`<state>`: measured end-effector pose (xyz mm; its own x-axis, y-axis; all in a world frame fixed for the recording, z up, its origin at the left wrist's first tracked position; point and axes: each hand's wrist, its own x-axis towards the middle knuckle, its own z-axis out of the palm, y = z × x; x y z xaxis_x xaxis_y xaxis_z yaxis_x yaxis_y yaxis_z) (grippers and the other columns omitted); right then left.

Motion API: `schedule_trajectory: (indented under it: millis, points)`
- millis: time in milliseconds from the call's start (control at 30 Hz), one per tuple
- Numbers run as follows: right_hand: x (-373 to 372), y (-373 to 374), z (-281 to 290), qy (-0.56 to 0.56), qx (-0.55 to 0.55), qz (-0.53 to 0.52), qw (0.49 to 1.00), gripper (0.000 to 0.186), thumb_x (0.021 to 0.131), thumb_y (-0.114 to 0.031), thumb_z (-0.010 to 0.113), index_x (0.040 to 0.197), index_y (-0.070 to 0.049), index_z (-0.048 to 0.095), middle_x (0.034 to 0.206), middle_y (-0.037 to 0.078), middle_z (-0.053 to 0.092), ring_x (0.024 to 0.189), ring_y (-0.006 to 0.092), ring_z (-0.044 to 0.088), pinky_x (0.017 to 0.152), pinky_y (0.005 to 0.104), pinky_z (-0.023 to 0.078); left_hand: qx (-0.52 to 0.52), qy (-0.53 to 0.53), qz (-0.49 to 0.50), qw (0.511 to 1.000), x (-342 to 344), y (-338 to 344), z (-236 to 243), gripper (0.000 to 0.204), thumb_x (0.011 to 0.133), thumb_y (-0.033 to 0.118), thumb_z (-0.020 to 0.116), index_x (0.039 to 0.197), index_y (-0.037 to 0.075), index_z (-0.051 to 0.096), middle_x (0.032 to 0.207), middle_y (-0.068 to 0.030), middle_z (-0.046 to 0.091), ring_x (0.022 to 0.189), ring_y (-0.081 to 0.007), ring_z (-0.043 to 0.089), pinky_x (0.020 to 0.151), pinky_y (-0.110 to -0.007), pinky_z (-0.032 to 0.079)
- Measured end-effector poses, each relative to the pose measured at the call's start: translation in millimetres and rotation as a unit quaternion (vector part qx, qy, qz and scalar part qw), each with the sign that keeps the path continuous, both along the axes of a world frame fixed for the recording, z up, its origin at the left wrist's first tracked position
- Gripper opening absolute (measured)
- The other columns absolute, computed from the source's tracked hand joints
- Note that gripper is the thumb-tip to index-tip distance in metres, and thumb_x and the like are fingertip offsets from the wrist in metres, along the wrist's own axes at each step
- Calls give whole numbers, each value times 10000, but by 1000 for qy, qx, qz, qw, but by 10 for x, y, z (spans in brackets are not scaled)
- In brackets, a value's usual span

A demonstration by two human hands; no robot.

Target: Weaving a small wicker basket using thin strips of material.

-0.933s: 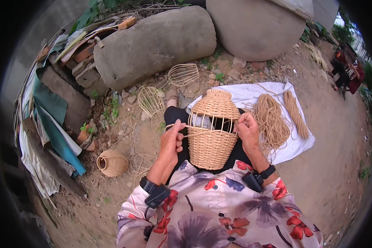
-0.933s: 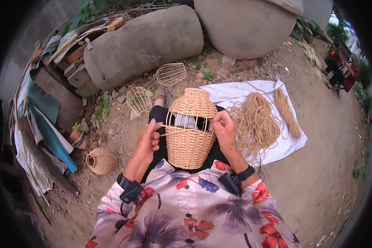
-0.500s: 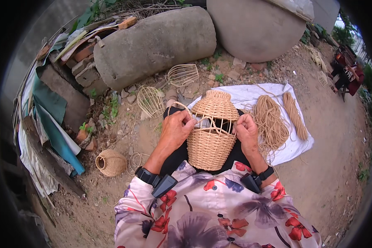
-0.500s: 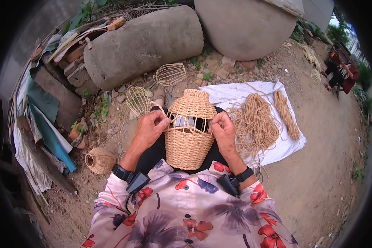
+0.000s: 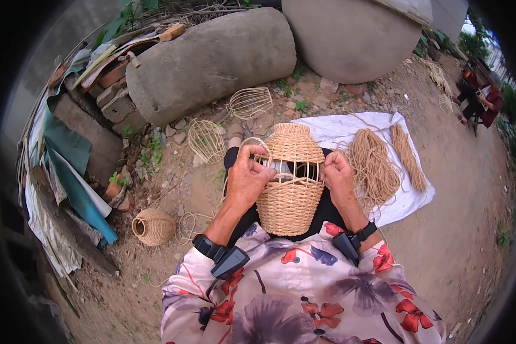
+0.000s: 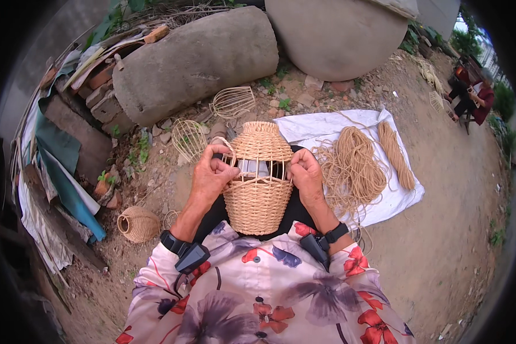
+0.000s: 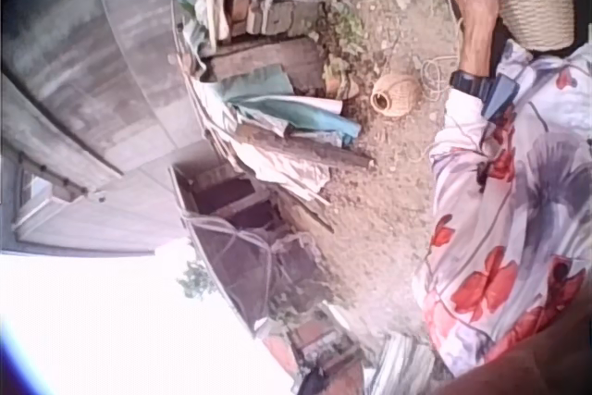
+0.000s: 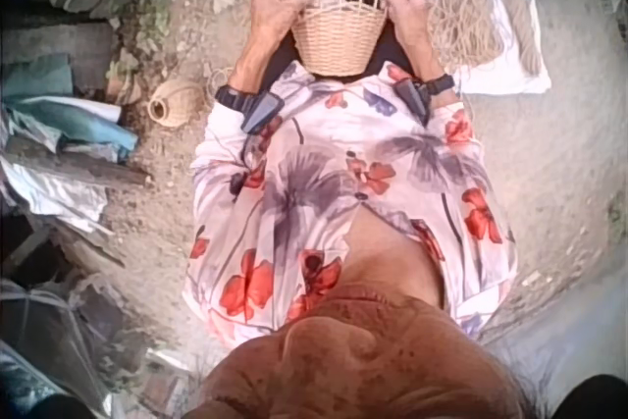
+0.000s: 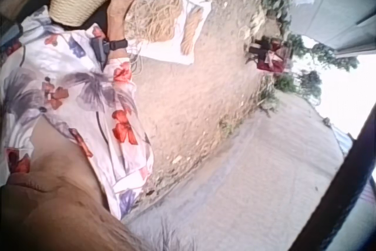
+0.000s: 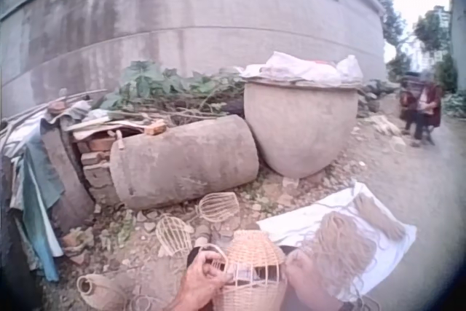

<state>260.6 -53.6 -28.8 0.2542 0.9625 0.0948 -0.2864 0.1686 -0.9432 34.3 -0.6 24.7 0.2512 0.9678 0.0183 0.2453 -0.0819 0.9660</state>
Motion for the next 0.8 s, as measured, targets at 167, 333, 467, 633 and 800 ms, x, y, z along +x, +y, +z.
schedule_trajectory:
  millis: [167,333,467,633,800]
  points:
    - [44,142,-109,8,-23,40,999,99,837,-50,495,911,-116,504,640,-34,534,473,18,374,415,173,244,-154,-236,-15,959,-247,-62,-124,358,845,24,663,1158,96,503,744,-20,578,534,-59,490,456,-189,397]
    - [50,108,-2,22,-46,69,996,99,839,-50,505,908,-120,505,648,-34,535,489,23,398,424,175,258,-320,-492,-116,801,-492,-67,-341,264,920,40,546,1180,71,517,761,-24,484,521,-65,380,425,-193,321]
    - [83,103,-67,11,-50,48,998,107,844,-34,496,910,-118,502,654,-31,526,514,30,423,437,175,273,-249,-311,-105,911,-710,15,-326,257,931,108,579,1178,38,567,765,-7,543,587,-73,482,491,-204,396]
    - [49,67,5,-2,-60,15,998,80,881,-39,484,899,-117,482,625,-49,482,443,5,351,369,155,238,-3,-20,-54,998,-822,184,-303,204,929,190,619,1038,20,651,790,0,629,641,-51,574,538,-202,487]
    - [87,49,-52,-4,-49,28,998,102,860,-29,485,909,-118,495,649,-40,522,493,21,410,419,168,252,-172,-184,-60,966,-579,286,-153,150,878,116,683,984,14,653,817,-16,651,658,-90,621,633,-222,548]
